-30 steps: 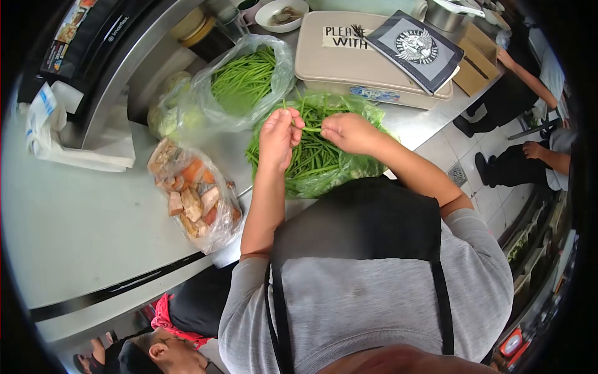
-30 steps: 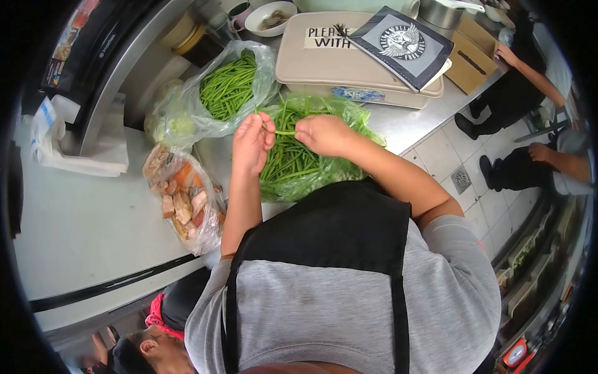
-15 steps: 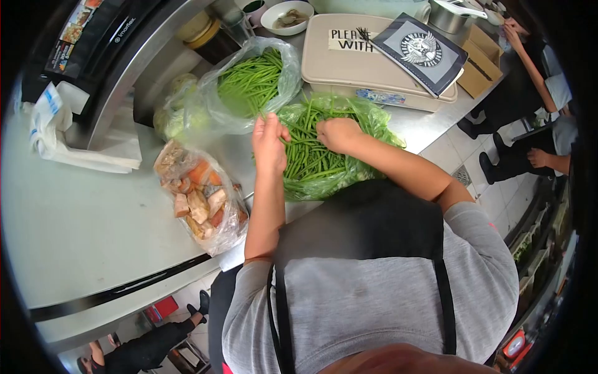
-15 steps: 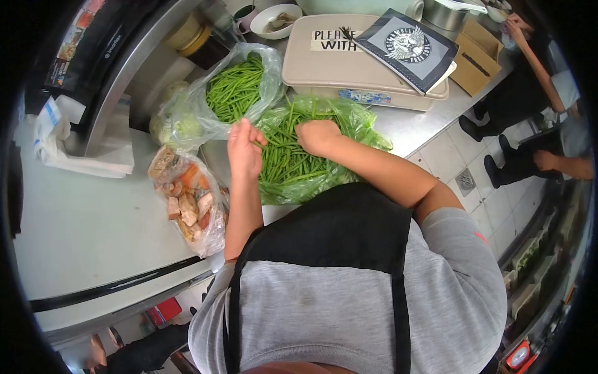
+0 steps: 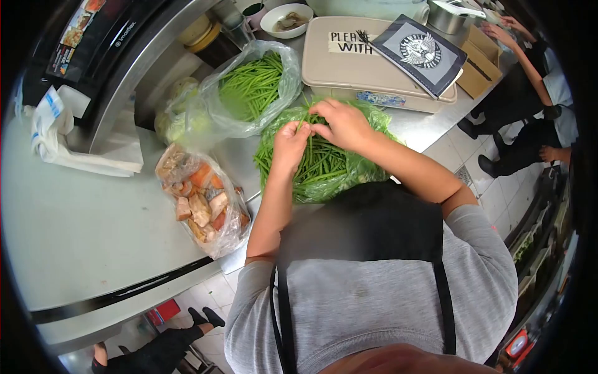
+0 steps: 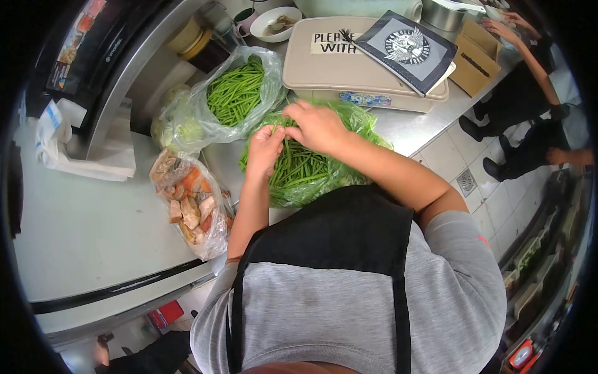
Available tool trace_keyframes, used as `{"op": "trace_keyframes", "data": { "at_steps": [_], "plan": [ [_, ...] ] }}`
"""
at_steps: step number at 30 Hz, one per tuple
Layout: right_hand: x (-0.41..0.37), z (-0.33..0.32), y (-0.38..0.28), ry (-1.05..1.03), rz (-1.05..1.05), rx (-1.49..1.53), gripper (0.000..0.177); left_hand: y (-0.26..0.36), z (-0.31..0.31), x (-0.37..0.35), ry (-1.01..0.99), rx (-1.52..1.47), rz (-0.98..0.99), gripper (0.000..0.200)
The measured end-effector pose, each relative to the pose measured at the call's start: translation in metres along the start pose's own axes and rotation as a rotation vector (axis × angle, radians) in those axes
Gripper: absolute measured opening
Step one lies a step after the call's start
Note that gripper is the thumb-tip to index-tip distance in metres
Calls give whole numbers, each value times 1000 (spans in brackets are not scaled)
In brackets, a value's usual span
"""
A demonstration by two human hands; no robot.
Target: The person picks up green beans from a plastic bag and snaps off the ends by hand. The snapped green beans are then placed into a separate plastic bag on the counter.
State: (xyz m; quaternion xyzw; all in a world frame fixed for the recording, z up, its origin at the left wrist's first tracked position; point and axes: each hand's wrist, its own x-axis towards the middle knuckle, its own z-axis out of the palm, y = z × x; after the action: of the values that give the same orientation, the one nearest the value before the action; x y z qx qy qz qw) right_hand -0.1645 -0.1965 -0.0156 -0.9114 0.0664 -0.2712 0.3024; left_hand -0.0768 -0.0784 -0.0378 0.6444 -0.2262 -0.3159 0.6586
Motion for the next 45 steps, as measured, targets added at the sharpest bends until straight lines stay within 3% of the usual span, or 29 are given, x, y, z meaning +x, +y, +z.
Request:
{"op": "trace_keyframes", "data": {
  "at_steps": [2,3,8,11,14,17,18,21,28,31,32,35,41,45],
  "plan": [
    [5,-3,7,38,-223,-176,13,7,-7,2,-58,66,-115,10],
    [7,-5,7,30,-240,-202,12,11,-9,2,-86,99,-172,10],
    [10,-7,10,11,-348,-308,8,27,0,-4,-65,37,-108,10],
    [9,0,12,47,-219,-152,6,24,0,-1,-89,32,-101,10],
    [5,14,20,-4,149,283,10,20,1,2,-115,-26,-81,8],
    [6,16,30,-163,745,1046,13,14,6,5,-114,-216,-9,7],
    [1,14,35,-315,727,935,17,13,6,6,-107,-297,24,7],
    [-10,14,31,-682,819,1005,20,11,5,11,-34,-510,95,8],
    [-13,16,33,-679,680,1337,19,19,5,15,94,-554,206,9],
    [-8,12,22,-545,630,923,22,25,12,10,78,-532,247,7],
    [-6,8,14,-509,481,537,22,25,16,8,40,-488,273,7],
    [-8,28,23,-329,190,73,18,21,25,3,3,-342,301,7],
    [-16,37,21,-440,313,76,15,39,23,-9,25,-390,319,6],
    [-24,40,7,-504,72,-181,18,40,6,-6,102,-436,227,10]
  ]
}}
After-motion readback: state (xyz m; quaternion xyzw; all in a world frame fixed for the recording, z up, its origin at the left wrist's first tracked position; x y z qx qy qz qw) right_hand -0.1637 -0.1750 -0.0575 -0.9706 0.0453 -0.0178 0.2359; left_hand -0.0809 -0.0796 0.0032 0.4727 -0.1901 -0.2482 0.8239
